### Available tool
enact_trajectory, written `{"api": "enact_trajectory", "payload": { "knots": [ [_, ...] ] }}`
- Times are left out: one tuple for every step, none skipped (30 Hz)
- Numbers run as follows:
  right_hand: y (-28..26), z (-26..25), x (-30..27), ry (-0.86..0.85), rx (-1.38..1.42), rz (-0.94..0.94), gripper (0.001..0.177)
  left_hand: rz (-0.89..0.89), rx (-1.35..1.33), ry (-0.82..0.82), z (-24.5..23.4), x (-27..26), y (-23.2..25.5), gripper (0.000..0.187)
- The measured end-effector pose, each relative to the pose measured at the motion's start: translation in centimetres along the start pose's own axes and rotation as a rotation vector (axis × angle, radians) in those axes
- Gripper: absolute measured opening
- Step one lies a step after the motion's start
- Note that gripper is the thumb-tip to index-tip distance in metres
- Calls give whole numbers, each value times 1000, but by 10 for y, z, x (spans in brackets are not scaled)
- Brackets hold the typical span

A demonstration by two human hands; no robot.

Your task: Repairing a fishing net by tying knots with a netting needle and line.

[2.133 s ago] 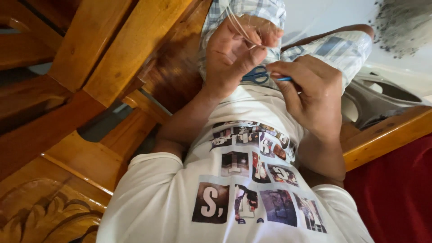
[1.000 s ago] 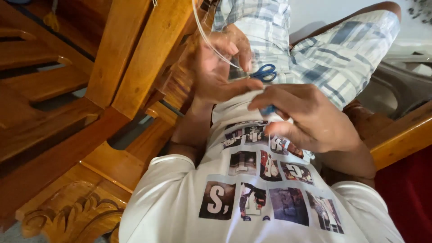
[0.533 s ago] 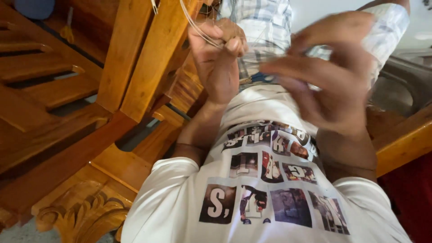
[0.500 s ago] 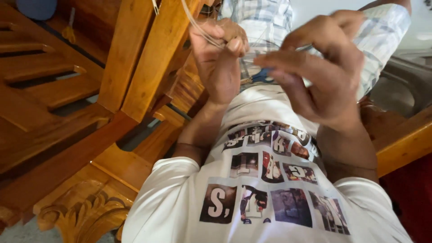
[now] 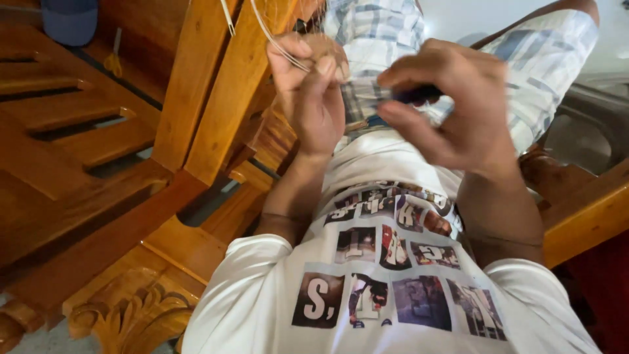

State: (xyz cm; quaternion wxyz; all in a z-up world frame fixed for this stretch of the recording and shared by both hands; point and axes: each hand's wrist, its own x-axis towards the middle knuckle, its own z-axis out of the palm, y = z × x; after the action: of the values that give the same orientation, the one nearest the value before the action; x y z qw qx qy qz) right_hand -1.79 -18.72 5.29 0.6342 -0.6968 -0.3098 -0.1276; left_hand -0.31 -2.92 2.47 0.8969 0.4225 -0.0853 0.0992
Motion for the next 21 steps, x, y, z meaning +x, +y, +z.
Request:
{"api": "enact_trajectory", "payload": {
  "knots": [
    [8,4,-1,-28,-137,-19,11,-24,7,18,1,-1,2,18],
    [14,8,-3,-58,-271,-35,13,-51,13,39,3,-2,3,16],
    [15,9,1,-57,-271,-35,13,-51,12,38,-2,-5,1,16],
    [15,11,4,-31,-337,-76,10,-75,-26,56,-7,-8,-1,16],
    [15,13,7,-4,-403,-117,9,-98,-64,75,-12,-11,-3,15],
    [16,14,7,-1,-401,-117,9,-99,-60,75,-14,-11,-4,15],
    [18,16,7,21,-439,-117,9,-84,-104,59,-17,-12,-6,15],
    [19,17,6,44,-481,-115,10,-71,-151,41,-19,-13,-8,16],
    [22,20,5,46,-482,-112,10,-74,-151,39,-19,-13,-9,16],
    [25,24,2,73,-453,-117,8,-69,-173,44,-19,-14,-10,18],
    [28,27,0,99,-423,-122,7,-65,-195,50,-19,-14,-11,20],
    [26,29,0,99,-425,-121,7,-66,-197,49,-22,-16,-13,20],
    [24,32,0,151,-372,-128,9,-80,-235,23,-25,-17,-16,19],
    [23,35,0,202,-317,-134,13,-94,-272,-3,-28,-19,-17,19],
    [32,43,-5,203,-318,-134,13,-95,-272,-3,-27,-20,-18,19],
    [40,50,-12,282,-374,-201,15,-69,-200,-27,-25,-21,-19,18],
    [49,56,-18,361,-430,-270,21,-44,-128,-51,-24,-23,-20,18],
    [48,59,-17,359,-431,-270,21,-44,-129,-50,-22,-24,-21,18],
    [46,61,-16,403,-471,-226,20,-26,-101,-52,-20,-25,-22,22],
    [45,63,-15,448,-512,-185,21,-6,-73,-57,-18,-25,-24,26],
    [30,61,-9,448,-515,-186,21,-5,-75,-58,-19,-27,-22,26]
  ]
}}
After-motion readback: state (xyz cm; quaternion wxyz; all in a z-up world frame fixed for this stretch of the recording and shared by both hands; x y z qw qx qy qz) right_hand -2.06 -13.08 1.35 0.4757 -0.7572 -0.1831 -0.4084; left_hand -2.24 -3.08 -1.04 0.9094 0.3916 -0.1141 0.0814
